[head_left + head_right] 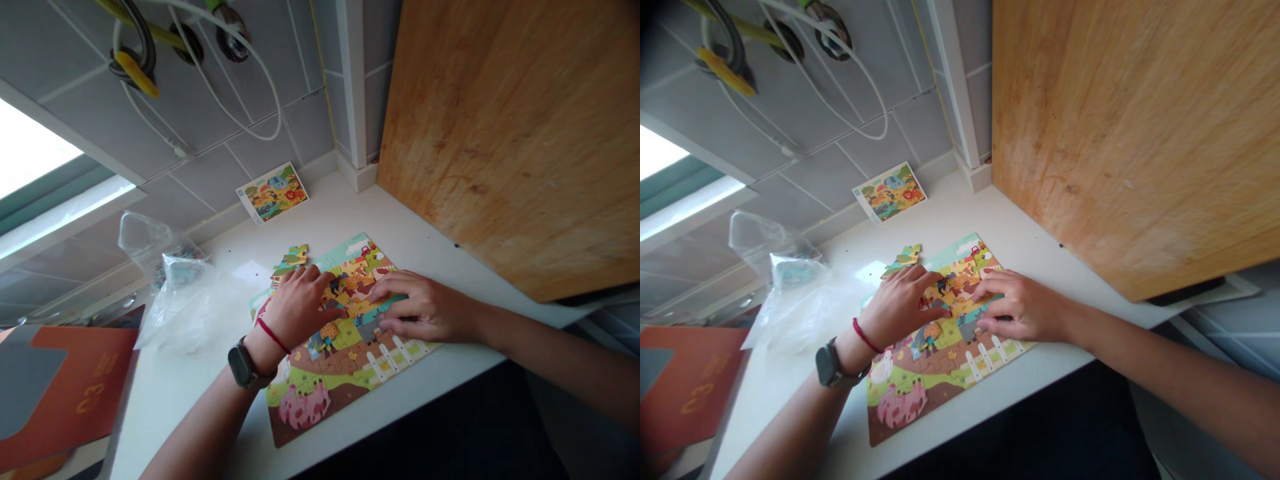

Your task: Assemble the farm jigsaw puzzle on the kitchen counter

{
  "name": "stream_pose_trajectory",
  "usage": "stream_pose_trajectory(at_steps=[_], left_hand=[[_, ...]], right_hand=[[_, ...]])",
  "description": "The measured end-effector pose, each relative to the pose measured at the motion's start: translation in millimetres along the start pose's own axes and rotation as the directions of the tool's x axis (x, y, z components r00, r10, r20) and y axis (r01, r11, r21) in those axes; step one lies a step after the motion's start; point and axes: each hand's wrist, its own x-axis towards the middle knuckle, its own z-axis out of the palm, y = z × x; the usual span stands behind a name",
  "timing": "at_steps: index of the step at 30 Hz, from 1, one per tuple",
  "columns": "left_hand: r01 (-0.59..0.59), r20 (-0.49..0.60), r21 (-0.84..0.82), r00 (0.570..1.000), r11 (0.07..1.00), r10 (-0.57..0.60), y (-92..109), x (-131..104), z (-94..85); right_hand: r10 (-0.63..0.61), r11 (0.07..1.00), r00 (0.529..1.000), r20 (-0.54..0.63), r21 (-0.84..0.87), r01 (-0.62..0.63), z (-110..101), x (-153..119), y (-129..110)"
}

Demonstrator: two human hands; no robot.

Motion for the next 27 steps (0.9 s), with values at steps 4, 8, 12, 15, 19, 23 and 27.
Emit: stream_pose_trajectory(at_steps=[4,8,12,15,19,23,27], left_hand=[[0.013,0.002,-0.015,1.0,1.0,-0.013,-0.6,2.9,0.2],[0.018,0.004,-0.019,1.0,1.0,-0.018,-2.1,2.9,1.7],[0.007,-0.014,-0.027,1.0,1.0,-0.008,-5.7,1.4,4.2],[0.001,-0.009,-0.025,1.0,1.0,-0.001,-10.6,1.1,4.6],[0.017,0.004,-0.021,1.0,1.0,-0.016,-17.1,1.0,3.0],[-0.062,-0.085,-0.035,0.995,0.997,0.059,-15.9,0.8,5.3],[-0.242,-0.244,-0.09,0.946,0.966,0.214,-7.4,5.2,19.1]], right_hand=[[0.008,1.0,1.0,0.005,0.001,-0.008,-1.0,0.0,-0.5],[0.008,1.0,1.0,-0.005,0.009,-0.008,-0.3,-0.5,0.7],[0.019,1.0,0.999,-0.029,0.023,-0.019,1.2,0.4,0.5],[0.059,0.998,0.994,-0.093,0.038,-0.056,1.2,1.9,-1.3],[0.165,0.986,0.956,-0.243,0.066,-0.154,-1.3,3.7,-3.1],[0.293,0.956,0.887,-0.358,0.135,-0.261,-4.5,4.6,-2.7],[0.333,0.942,0.877,-0.345,0.168,-0.292,-5.2,4.8,-1.9]])
